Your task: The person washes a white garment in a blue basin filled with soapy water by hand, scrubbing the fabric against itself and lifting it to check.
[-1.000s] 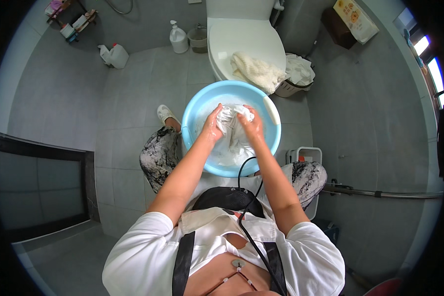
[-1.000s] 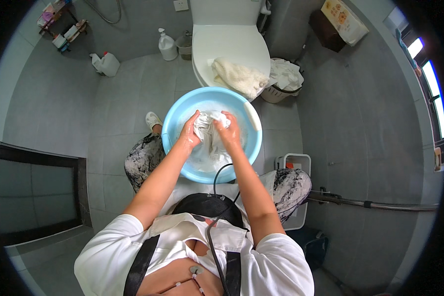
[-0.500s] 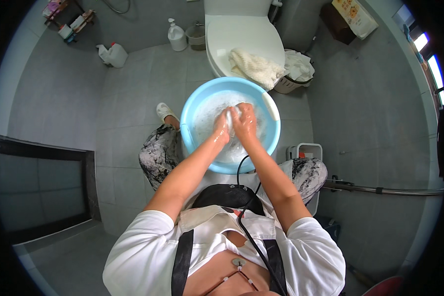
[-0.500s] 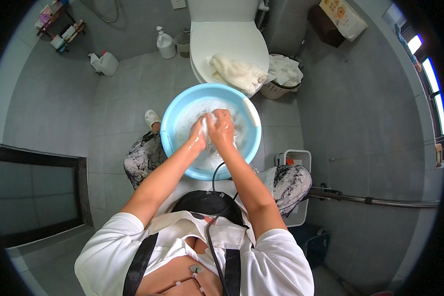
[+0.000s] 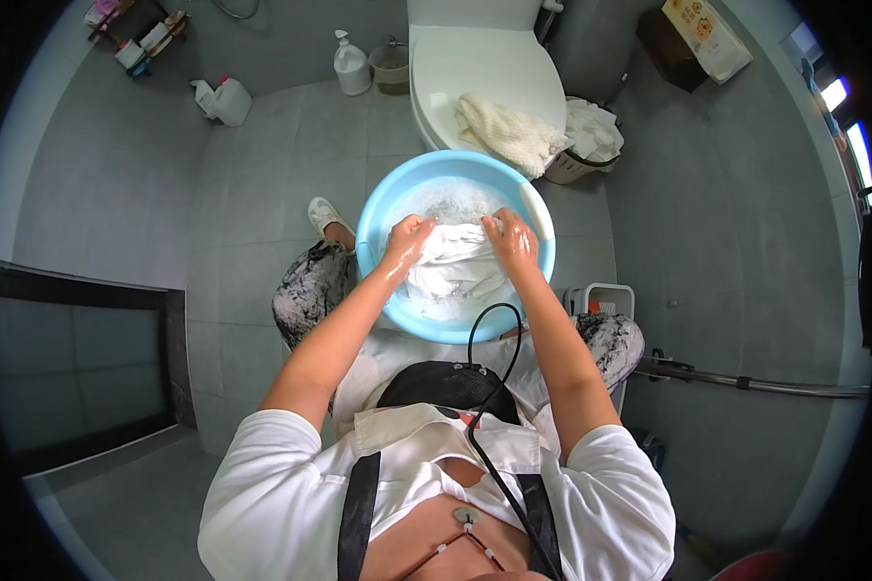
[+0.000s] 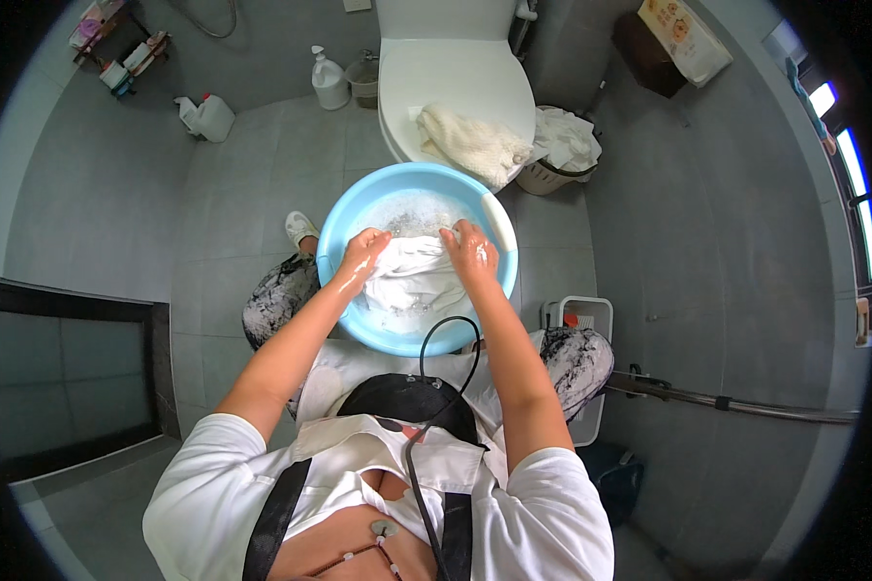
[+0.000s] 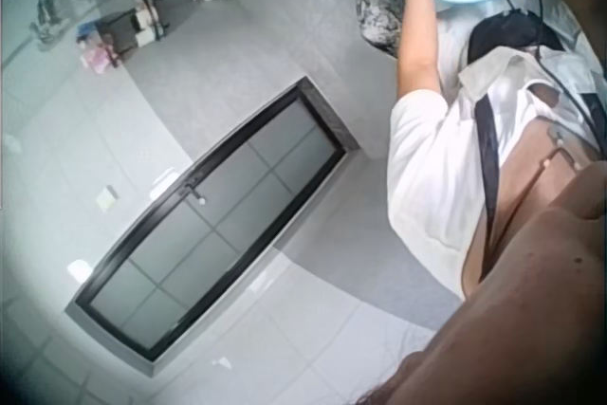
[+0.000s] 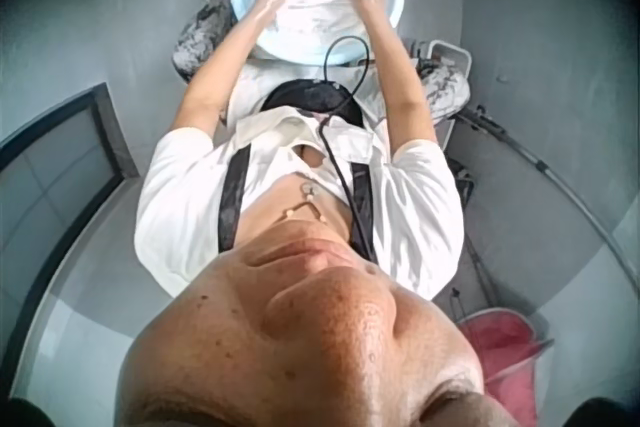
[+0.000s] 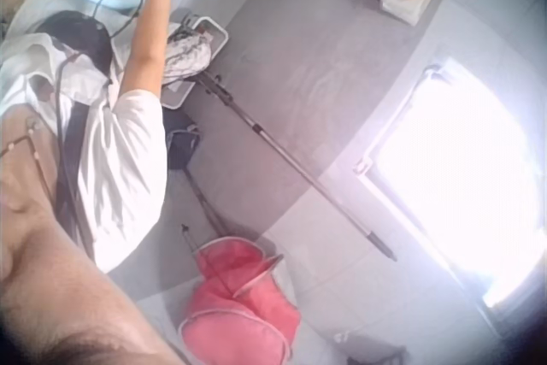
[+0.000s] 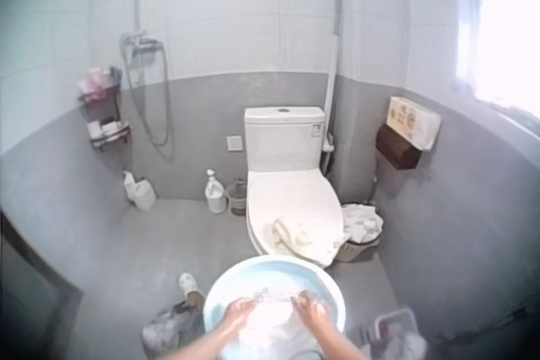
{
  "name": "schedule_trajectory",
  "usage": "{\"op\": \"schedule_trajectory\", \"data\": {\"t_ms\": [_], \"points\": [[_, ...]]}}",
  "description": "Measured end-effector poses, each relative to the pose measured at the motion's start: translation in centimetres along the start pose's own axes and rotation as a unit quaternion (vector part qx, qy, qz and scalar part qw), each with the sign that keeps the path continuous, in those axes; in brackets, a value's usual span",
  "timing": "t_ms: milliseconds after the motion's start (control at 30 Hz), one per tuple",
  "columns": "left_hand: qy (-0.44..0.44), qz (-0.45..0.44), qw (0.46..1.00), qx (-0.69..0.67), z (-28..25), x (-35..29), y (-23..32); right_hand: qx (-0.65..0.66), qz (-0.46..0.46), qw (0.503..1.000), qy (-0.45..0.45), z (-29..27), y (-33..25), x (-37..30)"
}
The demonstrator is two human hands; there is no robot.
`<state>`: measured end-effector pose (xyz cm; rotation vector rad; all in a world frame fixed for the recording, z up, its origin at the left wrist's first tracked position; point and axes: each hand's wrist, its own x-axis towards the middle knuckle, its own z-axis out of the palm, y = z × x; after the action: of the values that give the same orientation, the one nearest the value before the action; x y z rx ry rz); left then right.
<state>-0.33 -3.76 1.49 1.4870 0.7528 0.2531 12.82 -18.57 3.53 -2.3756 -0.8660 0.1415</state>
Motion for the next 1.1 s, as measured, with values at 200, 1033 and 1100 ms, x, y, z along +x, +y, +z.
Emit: {"op": "schedule_trajectory", "data": {"t_ms": [200,1033,1100], "points": [[-0.054,0.134,0.833,0.535,1.8,-1.8,-2.6,-0.070,-0.170,0.973,-0.137,1.9,1.0,-2.0],[-0.064,-0.156,0.826,-0.538,2.8,0.2,4.2,0.460,0.044,0.887,-0.016,-1.2,-4.8,-2.8],[-0.095,-0.150,0.844,-0.506,3.3,0.7,3.6,0.352,-0.074,0.933,0.033,-0.2,-5.8,-3.5]]}}
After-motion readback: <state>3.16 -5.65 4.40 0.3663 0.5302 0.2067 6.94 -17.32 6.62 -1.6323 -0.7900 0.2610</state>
